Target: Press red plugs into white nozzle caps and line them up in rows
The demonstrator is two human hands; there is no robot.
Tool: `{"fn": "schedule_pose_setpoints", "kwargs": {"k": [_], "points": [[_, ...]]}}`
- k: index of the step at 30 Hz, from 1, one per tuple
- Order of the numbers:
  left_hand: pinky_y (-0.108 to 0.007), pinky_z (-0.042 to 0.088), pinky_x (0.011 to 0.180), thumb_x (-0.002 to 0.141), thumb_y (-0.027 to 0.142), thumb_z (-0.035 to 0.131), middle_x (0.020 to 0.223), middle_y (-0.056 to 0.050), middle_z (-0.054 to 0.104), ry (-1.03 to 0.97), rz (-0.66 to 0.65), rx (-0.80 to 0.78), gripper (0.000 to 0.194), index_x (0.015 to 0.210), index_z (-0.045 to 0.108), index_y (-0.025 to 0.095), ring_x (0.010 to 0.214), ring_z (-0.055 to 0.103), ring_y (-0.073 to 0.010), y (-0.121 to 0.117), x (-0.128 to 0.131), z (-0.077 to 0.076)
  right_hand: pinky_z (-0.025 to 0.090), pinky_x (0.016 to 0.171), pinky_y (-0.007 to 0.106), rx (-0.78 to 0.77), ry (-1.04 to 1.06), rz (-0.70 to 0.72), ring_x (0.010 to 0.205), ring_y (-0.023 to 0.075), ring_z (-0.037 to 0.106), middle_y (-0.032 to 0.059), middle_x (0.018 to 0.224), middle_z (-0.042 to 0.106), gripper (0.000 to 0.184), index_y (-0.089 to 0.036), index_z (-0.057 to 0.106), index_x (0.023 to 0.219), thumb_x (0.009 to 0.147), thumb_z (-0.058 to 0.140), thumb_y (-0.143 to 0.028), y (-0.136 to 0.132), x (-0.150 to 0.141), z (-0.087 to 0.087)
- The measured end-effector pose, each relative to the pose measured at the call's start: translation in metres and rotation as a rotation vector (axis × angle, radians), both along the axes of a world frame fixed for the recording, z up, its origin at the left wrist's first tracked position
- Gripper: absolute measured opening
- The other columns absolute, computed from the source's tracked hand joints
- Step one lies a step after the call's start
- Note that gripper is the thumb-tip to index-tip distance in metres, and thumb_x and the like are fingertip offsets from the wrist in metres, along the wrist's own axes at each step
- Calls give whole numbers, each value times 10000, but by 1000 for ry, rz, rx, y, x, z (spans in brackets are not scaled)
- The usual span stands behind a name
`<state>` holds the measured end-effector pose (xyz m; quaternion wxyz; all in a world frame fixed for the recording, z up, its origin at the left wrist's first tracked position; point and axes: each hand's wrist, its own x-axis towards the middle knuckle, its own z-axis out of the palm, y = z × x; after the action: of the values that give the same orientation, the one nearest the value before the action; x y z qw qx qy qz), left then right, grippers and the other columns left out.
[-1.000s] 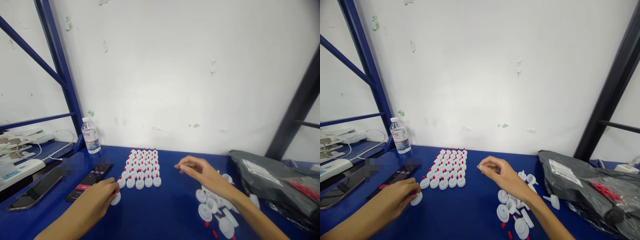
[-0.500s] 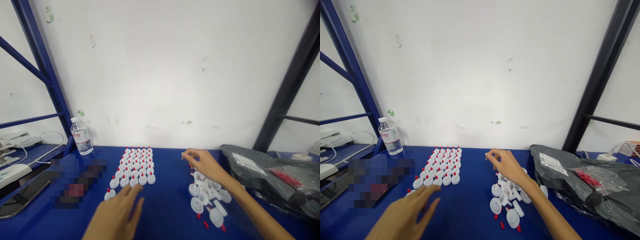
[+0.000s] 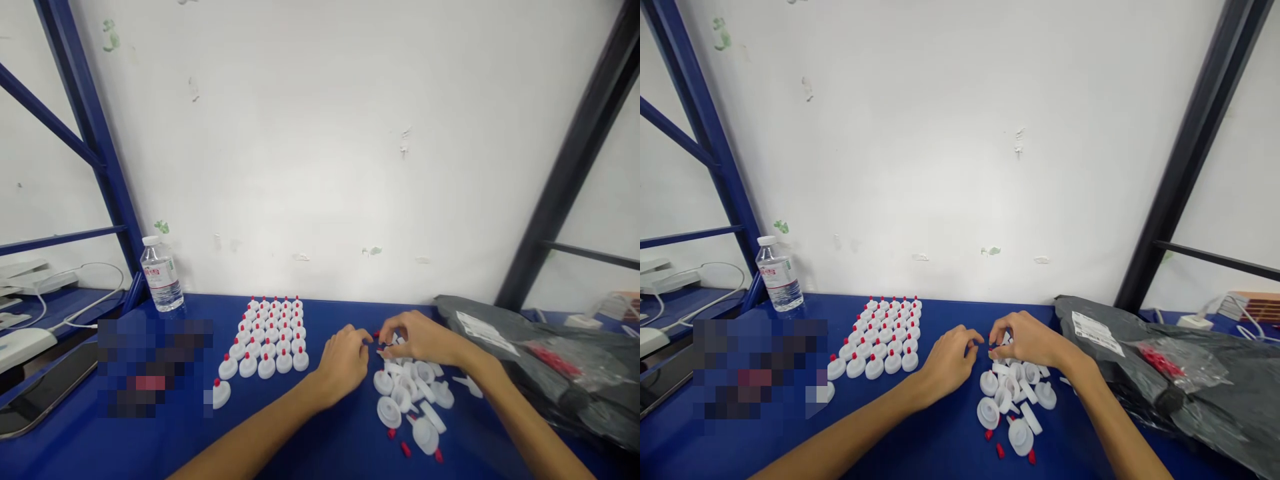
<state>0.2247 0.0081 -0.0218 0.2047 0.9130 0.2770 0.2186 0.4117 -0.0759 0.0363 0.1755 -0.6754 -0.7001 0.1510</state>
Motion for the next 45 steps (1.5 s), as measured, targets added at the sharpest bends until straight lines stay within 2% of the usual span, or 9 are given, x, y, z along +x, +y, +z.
{"fn": "schedule_pose_setpoints", "kwargs": {"k": [5, 9, 16, 22, 27, 32, 36, 40, 45], "points": [[-283, 505, 843, 913, 195, 467, 1025, -50, 728, -16, -5, -65, 332, 1134, 708, 247, 966, 672, -202, 12, 26, -8, 432, 642, 268, -17, -11, 20, 750, 192, 643, -1, 864, 755, 194, -256, 769, 879, 735, 742, -382, 0, 2, -4], [-329, 499, 868, 928, 249, 481, 1126, -106, 695, -14, 35, -60, 364, 1242, 661, 209, 1015, 656, -246, 15, 42, -9, 437, 648, 288, 21, 3, 40, 752, 214, 657, 8, 848, 753, 154, -257, 771, 838, 718, 750, -352, 0, 2, -6], [-329, 498, 814, 917, 235, 503, 1065, -144, 686, 33, 43, -54, 278, 988, 763, 166, 974, 668, -275, 16, 50, -5, 446, 630, 295, 32, 23, 35, 707, 201, 629, -1, 814, 730, 152, -261, 751, 862, 733, 758, -341, -2, 3, -2], [-309, 489, 840, 889, 134, 476, 1034, -111, 723, -59, 27, -59, 302, 1006, 752, 168, 980, 671, -240, 11, 31, -3, 499, 799, 334, 13, 227, 96, 896, 235, 667, 18, 944, 745, 180, -261, 738, 942, 777, 740, -334, -6, -4, 10], [-249, 507, 672, 905, 181, 497, 979, -59, 726, -159, 6, -122, 278, 1041, 739, 200, 726, 684, -156, -8, -6, 2, 515, 728, 306, -115, 506, 175, 860, 220, 685, 34, 921, 726, 222, -227, 688, 980, 834, 706, -393, -13, -15, 21], [-200, 386, 386, 933, 349, 495, 940, -85, 700, -430, -11, -516, 315, 1048, 723, 165, 440, 583, -85, -14, -42, 11, 519, 719, 306, -109, 660, 174, 862, 215, 673, 48, 937, 717, 316, -211, 664, 992, 803, 745, -452, -12, -27, 22], [-170, 336, 325, 846, 442, 604, 991, -136, 724, -615, 25, -740, 386, 1049, 656, 118, 433, 633, -111, 1, -60, 20, 506, 667, 288, 13, 738, 129, 770, 186, 673, 39, 863, 724, 350, -204, 654, 1027, 813, 741, -467, -1, -39, 9], [-159, 336, 320, 798, 508, 670, 1094, -177, 714, -663, -16, -821, 451, 1020, 621, 118, 455, 668, -128, 10, -67, 25, 531, 839, 351, 51, 802, 104, 943, 232, 699, 65, 988, 741, 362, -204, 675, 998, 768, 786, -461, 6, -49, 1], [-151, 323, 313, 840, 493, 642, 852, -98, 738, -625, -49, -785, 423, 1043, 625, 123, 450, 678, -155, 4, -65, 23, 530, 896, 384, 99, 843, 106, 958, 239, 704, 77, 1019, 736, 358, -192, 672, 982, 759, 797, -442, 7, -55, 1]]}}
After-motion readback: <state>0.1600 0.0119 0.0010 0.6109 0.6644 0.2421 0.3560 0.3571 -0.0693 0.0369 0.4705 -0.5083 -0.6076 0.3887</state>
